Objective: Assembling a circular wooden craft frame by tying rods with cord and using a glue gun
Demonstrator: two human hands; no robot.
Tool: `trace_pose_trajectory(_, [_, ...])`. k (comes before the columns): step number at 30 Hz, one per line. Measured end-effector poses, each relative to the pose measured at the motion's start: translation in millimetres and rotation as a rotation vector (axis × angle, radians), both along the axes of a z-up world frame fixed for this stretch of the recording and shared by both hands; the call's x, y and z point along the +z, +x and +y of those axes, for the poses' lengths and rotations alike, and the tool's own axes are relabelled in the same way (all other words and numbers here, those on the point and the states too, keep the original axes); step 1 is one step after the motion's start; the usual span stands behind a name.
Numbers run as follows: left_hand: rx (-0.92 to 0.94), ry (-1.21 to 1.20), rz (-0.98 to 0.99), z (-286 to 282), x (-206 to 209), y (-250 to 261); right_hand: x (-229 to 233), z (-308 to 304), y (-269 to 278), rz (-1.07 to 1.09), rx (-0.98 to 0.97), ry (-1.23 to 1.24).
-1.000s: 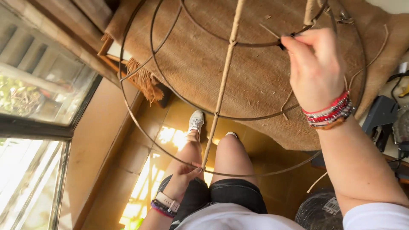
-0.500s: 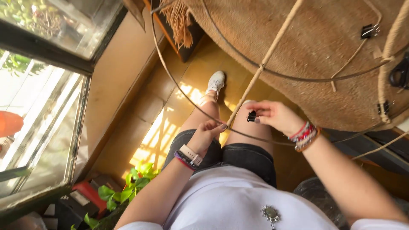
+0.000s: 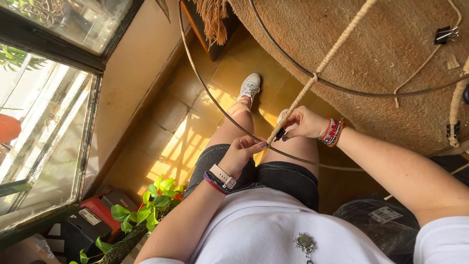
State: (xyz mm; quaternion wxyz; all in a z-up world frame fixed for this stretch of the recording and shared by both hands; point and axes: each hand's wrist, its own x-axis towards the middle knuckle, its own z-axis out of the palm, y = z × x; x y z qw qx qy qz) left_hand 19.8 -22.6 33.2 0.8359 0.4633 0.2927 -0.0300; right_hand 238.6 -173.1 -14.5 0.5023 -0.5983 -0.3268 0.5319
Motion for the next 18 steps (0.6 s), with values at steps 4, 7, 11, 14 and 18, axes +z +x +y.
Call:
trace_pose_trajectory(4, [-0.007,-0.013,0.008,0.2,-6.3,-2.6,8.3,11.4,-10.7,0.027,0.033,0.140])
trace_pose_trajectory(7, [-0.015,0.008,0.005,1.9,0.6,1.6,9.0,14.6,-17.2,-0.042,0.060,0.249])
trace_pose_trajectory(11, [-0.047,0.050,0.027,2.5,-12.4,2.4,35.9,15.8,-25.3,-0.093,0.042,0.186])
trace_pose_trajectory(14, [-0.087,0.107,0.057,3.9,-22.0,-1.3,55.4,10.5,-27.1,-0.166,0.102,-0.001])
trace_pose_trajectory(18, [-0.311,0.435,0.073,12.0,3.2,4.7,80.7,7.1,-31.5,-0.481,0.101,-0.217])
